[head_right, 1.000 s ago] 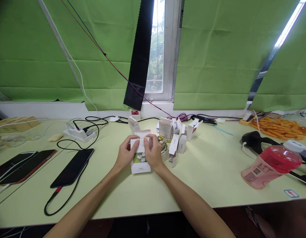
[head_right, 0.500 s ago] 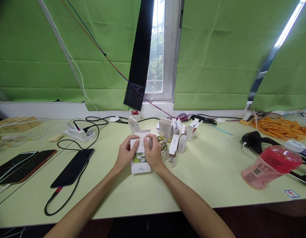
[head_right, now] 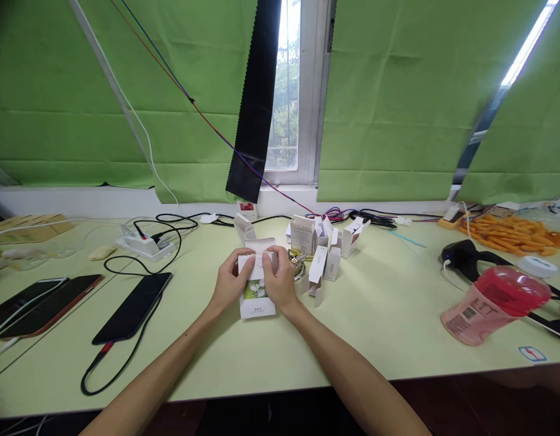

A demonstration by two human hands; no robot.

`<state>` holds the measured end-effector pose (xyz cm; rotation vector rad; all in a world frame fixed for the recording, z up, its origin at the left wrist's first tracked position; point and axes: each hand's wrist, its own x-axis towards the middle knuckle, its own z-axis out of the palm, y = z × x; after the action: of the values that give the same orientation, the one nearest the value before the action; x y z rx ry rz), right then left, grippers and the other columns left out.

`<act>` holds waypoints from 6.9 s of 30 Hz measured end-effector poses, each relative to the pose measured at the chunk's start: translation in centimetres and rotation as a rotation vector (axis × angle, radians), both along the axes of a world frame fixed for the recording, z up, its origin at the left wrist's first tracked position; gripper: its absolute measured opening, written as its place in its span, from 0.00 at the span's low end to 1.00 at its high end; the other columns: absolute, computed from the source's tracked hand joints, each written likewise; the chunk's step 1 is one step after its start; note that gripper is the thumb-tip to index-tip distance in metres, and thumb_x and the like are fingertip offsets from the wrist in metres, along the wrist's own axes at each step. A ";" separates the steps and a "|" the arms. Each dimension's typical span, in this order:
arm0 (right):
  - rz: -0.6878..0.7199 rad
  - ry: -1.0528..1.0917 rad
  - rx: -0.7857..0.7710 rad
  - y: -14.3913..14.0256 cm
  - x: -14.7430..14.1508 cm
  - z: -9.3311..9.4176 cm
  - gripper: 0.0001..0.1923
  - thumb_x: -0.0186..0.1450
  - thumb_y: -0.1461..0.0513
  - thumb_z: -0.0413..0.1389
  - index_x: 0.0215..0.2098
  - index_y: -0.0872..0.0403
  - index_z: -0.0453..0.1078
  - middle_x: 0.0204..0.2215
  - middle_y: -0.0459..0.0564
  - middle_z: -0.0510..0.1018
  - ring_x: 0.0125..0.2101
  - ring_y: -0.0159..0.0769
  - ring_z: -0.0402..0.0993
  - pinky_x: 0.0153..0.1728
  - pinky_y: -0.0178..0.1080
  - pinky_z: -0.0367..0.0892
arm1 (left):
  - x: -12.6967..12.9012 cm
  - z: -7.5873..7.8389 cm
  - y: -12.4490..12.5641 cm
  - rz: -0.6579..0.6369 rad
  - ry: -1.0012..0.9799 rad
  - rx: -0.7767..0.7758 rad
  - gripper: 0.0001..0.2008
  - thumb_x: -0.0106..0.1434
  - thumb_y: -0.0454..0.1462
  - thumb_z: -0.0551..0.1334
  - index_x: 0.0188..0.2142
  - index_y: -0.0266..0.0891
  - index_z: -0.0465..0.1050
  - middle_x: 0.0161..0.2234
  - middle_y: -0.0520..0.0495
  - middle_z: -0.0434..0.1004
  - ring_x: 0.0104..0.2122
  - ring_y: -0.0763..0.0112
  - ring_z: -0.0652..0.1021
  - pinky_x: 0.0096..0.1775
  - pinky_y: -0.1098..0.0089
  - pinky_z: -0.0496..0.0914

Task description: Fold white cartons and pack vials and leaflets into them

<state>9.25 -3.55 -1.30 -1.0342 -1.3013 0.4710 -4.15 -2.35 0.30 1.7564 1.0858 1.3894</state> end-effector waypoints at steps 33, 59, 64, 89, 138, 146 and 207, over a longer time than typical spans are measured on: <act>0.060 -0.015 0.027 -0.3 0.0 -0.2 0.11 0.73 0.55 0.47 0.44 0.52 0.66 0.34 0.48 0.73 0.29 0.34 0.68 0.29 0.36 0.61 | 0.0 -0.2 0.0 0.031 -0.100 0.092 0.14 0.69 0.48 0.57 0.40 0.41 0.70 0.34 0.50 0.73 0.30 0.73 0.72 0.31 0.74 0.68; 0.130 0.054 0.019 -0.4 -0.2 -0.1 0.09 0.73 0.54 0.48 0.46 0.50 0.58 0.26 0.41 0.66 0.23 0.32 0.63 0.26 0.36 0.60 | -0.1 0.1 -0.3 0.079 -0.083 0.085 0.14 0.70 0.47 0.55 0.36 0.40 0.69 0.30 0.51 0.69 0.28 0.73 0.68 0.29 0.73 0.63; 0.143 0.067 0.020 -0.3 -0.2 -0.3 0.08 0.72 0.55 0.48 0.44 0.50 0.58 0.28 0.43 0.69 0.24 0.32 0.65 0.27 0.36 0.62 | 0.0 0.0 -0.2 0.089 -0.152 0.069 0.12 0.69 0.47 0.57 0.40 0.41 0.68 0.33 0.50 0.72 0.28 0.73 0.70 0.28 0.74 0.65; 0.091 0.084 -0.025 -0.7 -0.3 0.3 0.09 0.72 0.53 0.45 0.42 0.49 0.58 0.26 0.44 0.72 0.25 0.36 0.67 0.27 0.38 0.62 | 0.0 0.0 -0.1 0.064 -0.152 0.044 0.15 0.68 0.50 0.58 0.43 0.41 0.70 0.35 0.49 0.74 0.30 0.72 0.72 0.29 0.74 0.67; 0.051 -0.012 -0.040 -0.8 -0.3 -0.1 0.18 0.74 0.52 0.44 0.55 0.52 0.64 0.28 0.46 0.72 0.26 0.36 0.67 0.29 0.38 0.61 | -0.1 0.0 -0.1 0.020 -0.105 0.044 0.15 0.70 0.48 0.56 0.38 0.40 0.72 0.33 0.51 0.72 0.32 0.72 0.72 0.32 0.74 0.66; 0.014 -0.026 -0.037 -0.7 -0.3 0.0 0.18 0.74 0.52 0.43 0.53 0.53 0.66 0.34 0.49 0.76 0.28 0.35 0.68 0.31 0.37 0.62 | -0.2 -0.1 0.0 0.017 -0.094 0.056 0.14 0.70 0.47 0.56 0.38 0.40 0.71 0.33 0.50 0.73 0.32 0.71 0.72 0.32 0.74 0.67; -0.010 -0.026 -0.049 -0.3 -0.3 -0.4 0.15 0.74 0.53 0.43 0.40 0.51 0.67 0.31 0.47 0.75 0.31 0.36 0.70 0.34 0.37 0.62 | -0.4 -0.6 0.3 -0.007 -0.101 -0.006 0.17 0.65 0.49 0.61 0.40 0.38 0.79 0.37 0.46 0.80 0.30 0.70 0.75 0.29 0.73 0.67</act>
<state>8.93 -3.81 -1.75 -1.0902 -1.3131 0.4855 -4.51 -2.00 -0.26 1.6655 1.0282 1.4524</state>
